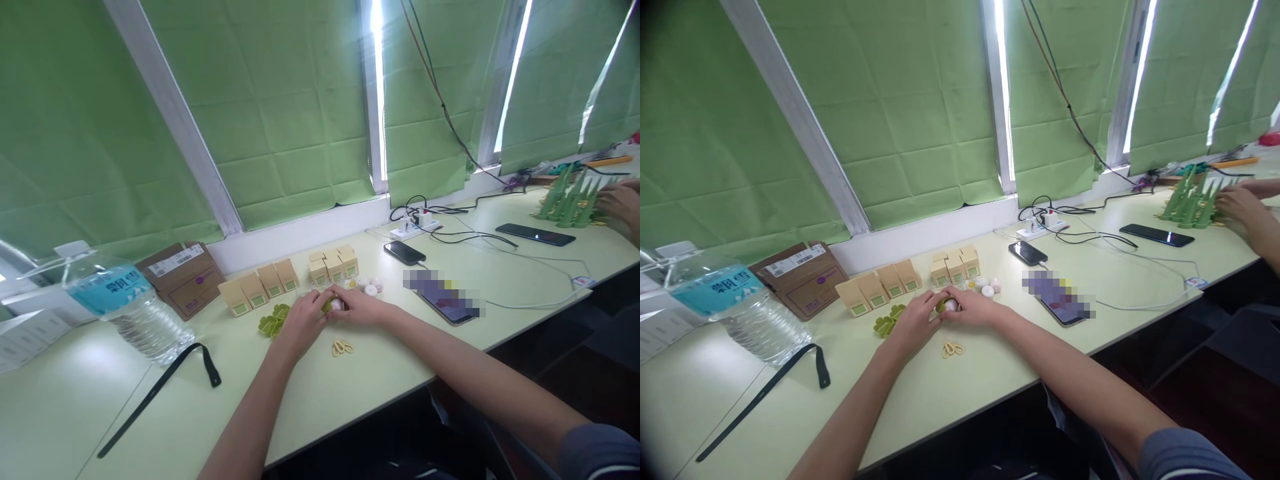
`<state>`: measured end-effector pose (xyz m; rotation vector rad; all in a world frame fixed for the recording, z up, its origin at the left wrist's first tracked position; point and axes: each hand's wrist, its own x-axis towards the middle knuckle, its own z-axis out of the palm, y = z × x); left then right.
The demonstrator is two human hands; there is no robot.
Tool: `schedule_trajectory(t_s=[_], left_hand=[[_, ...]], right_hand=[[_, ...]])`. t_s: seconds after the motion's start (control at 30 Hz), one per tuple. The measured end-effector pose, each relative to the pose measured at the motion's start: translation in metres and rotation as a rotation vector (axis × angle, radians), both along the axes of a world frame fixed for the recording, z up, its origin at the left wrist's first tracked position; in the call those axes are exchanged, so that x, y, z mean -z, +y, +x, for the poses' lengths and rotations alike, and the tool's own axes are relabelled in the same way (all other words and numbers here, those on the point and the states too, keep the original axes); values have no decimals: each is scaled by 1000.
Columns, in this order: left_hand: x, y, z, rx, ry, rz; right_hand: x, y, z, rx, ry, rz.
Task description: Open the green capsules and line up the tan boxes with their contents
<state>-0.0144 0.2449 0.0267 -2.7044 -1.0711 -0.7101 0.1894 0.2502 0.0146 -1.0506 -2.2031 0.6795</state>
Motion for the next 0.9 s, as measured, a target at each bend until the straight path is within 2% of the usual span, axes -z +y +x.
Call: schedule_trajectory(t_s=[0.43,0.9], left_hand=[[0,5,0,-64,-1,148],[1,8,-1,-82,-30,221]], right_hand=[[-11,-4,4,5,-11,126],[-10,2,10,-27,43,119]])
